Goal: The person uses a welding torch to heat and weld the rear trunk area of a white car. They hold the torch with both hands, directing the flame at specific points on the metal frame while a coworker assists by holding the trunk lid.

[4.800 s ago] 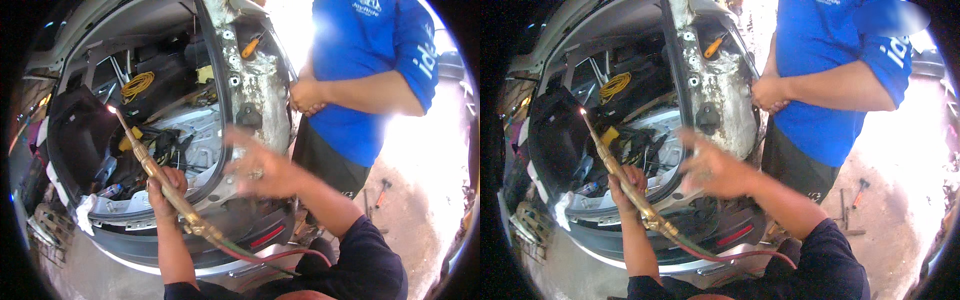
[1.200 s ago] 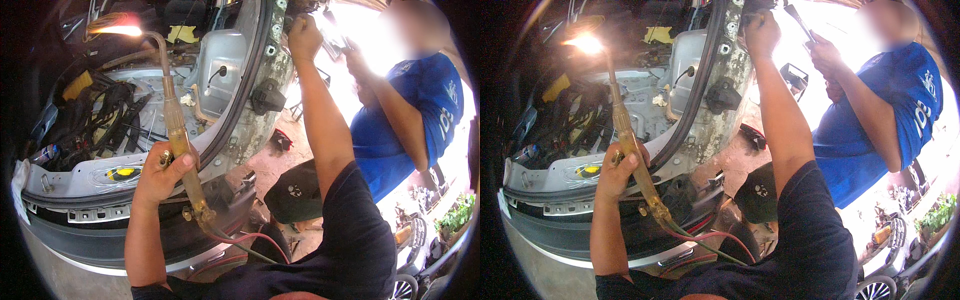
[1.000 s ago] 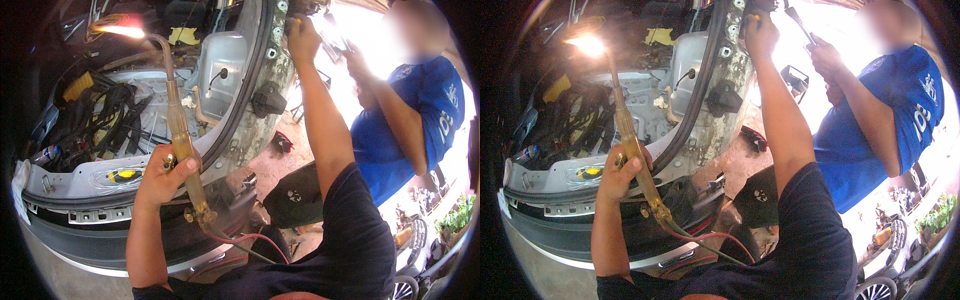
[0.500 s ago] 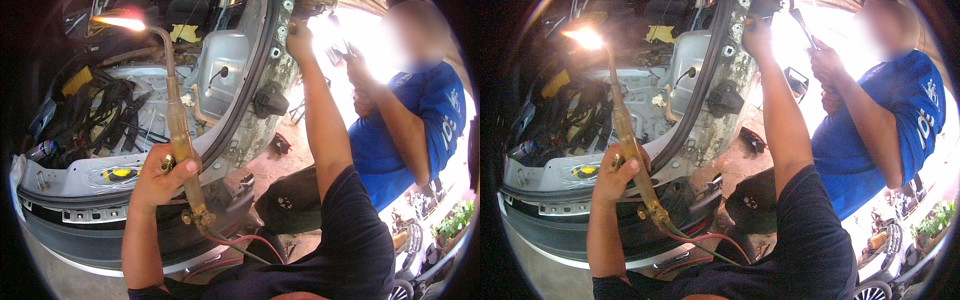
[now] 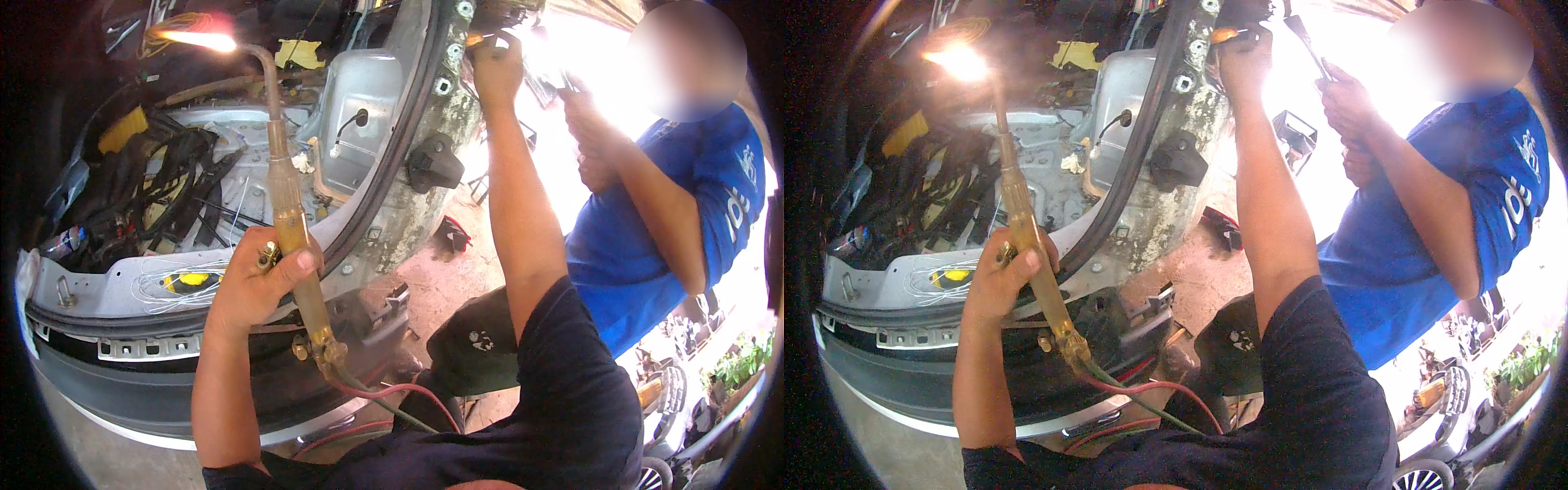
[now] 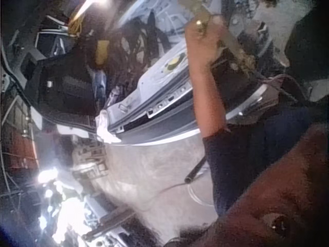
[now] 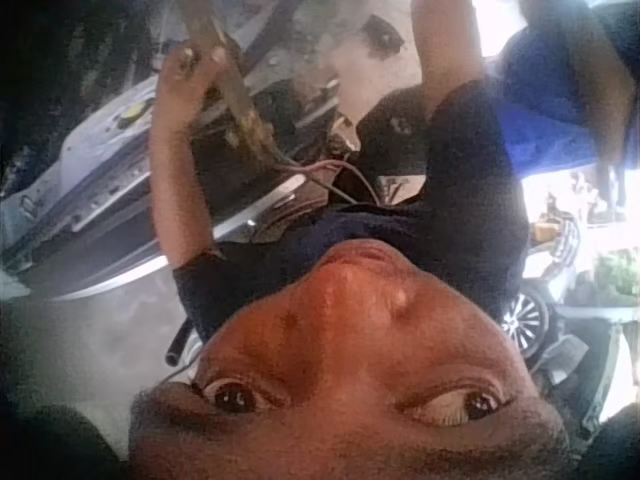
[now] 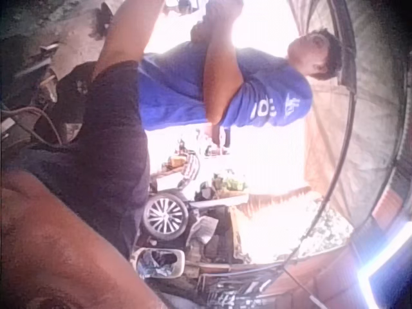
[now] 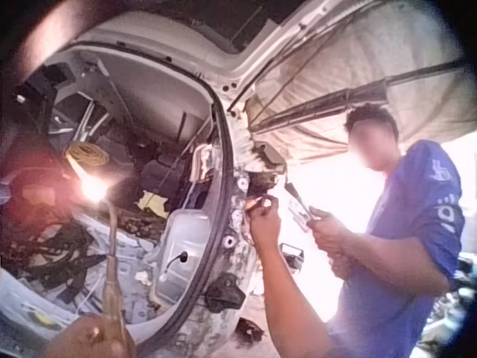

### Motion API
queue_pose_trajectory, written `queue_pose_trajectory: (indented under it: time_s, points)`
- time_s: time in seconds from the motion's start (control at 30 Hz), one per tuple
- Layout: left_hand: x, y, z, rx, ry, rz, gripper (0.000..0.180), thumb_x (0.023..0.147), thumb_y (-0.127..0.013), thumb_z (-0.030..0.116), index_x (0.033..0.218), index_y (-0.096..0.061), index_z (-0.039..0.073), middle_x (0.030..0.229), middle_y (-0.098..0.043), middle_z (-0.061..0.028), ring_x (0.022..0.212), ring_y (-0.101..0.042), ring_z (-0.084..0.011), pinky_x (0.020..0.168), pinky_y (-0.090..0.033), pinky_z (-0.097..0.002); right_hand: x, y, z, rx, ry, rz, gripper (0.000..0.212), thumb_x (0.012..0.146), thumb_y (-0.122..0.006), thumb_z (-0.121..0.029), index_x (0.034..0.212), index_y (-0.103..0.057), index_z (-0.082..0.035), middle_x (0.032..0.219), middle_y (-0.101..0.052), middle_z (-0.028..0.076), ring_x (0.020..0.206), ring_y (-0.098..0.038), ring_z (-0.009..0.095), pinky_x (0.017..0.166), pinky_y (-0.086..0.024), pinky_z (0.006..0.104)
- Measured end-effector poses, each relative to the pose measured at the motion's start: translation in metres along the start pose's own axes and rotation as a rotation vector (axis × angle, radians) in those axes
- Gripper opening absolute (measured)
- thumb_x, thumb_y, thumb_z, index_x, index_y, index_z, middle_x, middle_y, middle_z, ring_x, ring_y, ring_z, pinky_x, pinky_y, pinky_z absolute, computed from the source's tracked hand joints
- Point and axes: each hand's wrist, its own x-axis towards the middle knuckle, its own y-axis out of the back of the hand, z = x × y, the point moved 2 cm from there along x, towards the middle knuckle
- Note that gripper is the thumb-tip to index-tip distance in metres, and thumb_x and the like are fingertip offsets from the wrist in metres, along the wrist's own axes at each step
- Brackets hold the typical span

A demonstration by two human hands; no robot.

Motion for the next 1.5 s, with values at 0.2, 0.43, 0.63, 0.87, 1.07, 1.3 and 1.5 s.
queue_pose_trajectory:
  time_s: [0.2,0.43,0.63,0.87,1.07,1.3,1.5]
  points:
    - [-0.009,0.001,-0.002,-0.013,0.066,0.065,0.052,0.092,-0.072,0.054,0.089,-0.068,0.002,0.081,-0.066,-0.0057,0.078,-0.061,-0.0167,0.073,-0.049,-0.0333,-0.135,0.092,-0.064,0.597,-0.213,0.042,0.019,0.101,-0.061,-0.014,0.112,-0.056,0.000,0.096,-0.059,0.006,0.086,-0.055,0.016,0.076,-0.047,0.0327]
    - [-0.004,-0.007,-0.006,-0.070,0.097,0.050,0.053,0.090,-0.074,0.055,0.098,-0.068,0.003,0.088,-0.067,-0.0075,0.084,-0.063,-0.0177,0.076,-0.050,-0.0338,-0.342,0.193,-0.141,0.919,-0.145,-1.126,0.083,0.094,-0.078,-0.028,0.156,-0.028,-0.006,0.148,-0.045,0.018,0.133,-0.051,0.030,0.110,-0.044,0.0449]
    - [0.007,-0.040,0.015,-0.182,0.060,-0.048,0.060,0.086,-0.076,0.060,0.103,-0.066,0.004,0.090,-0.067,-0.0083,0.085,-0.064,-0.0189,0.077,-0.052,-0.0340,-0.368,0.194,-0.171,1.383,-0.402,-1.017,0.116,0.090,-0.083,-0.022,0.166,0.004,-0.009,0.161,-0.030,0.020,0.131,-0.056,0.033,0.108,-0.047,0.0458]
    - [0.024,-0.081,0.024,-0.240,0.082,-0.202,0.059,0.088,-0.077,0.056,0.110,-0.066,0.003,0.092,-0.069,-0.0099,0.087,-0.067,-0.0207,0.078,-0.054,-0.0361,-0.353,0.210,-0.178,1.464,-0.447,-0.996,0.105,0.091,-0.082,-0.025,0.167,-0.011,-0.022,0.164,-0.016,0.034,0.117,-0.065,0.040,0.102,-0.051,0.0488]
    - [0.029,-0.109,0.040,-0.167,0.140,-0.214,0.042,0.097,-0.073,0.045,0.110,-0.072,0.004,0.091,-0.070,-0.0043,0.080,-0.063,-0.0128,0.070,-0.051,-0.0298,-0.323,0.226,-0.171,1.192,-0.197,-0.967,0.082,0.088,-0.084,-0.021,0.155,-0.037,-0.017,0.147,-0.045,0.037,0.116,-0.065,0.039,0.094,-0.052,0.0477]
    - [0.020,-0.085,0.070,0.541,-0.129,-0.163,0.039,0.099,-0.069,0.038,0.123,-0.070,0.007,0.102,-0.074,-0.0165,0.092,-0.070,-0.0250,0.086,-0.054,-0.0378,-0.254,0.273,-0.138,0.313,0.182,-0.872,0.034,0.079,-0.084,-0.005,0.106,-0.064,-0.004,0.123,-0.066,0.026,0.101,-0.070,0.036,0.087,-0.057,0.0426]
    - [-0.031,0.046,0.089,1.329,0.011,0.105,0.034,0.095,-0.071,0.023,0.125,-0.070,0.007,0.130,-0.066,-0.0219,0.119,-0.064,-0.0405,0.102,-0.050,-0.0458,-0.205,0.322,-0.124,-0.161,0.376,-0.939,0.029,0.078,-0.083,-0.003,0.100,-0.065,-0.005,0.124,-0.063,0.028,0.097,-0.070,0.043,0.076,-0.059,0.0436]
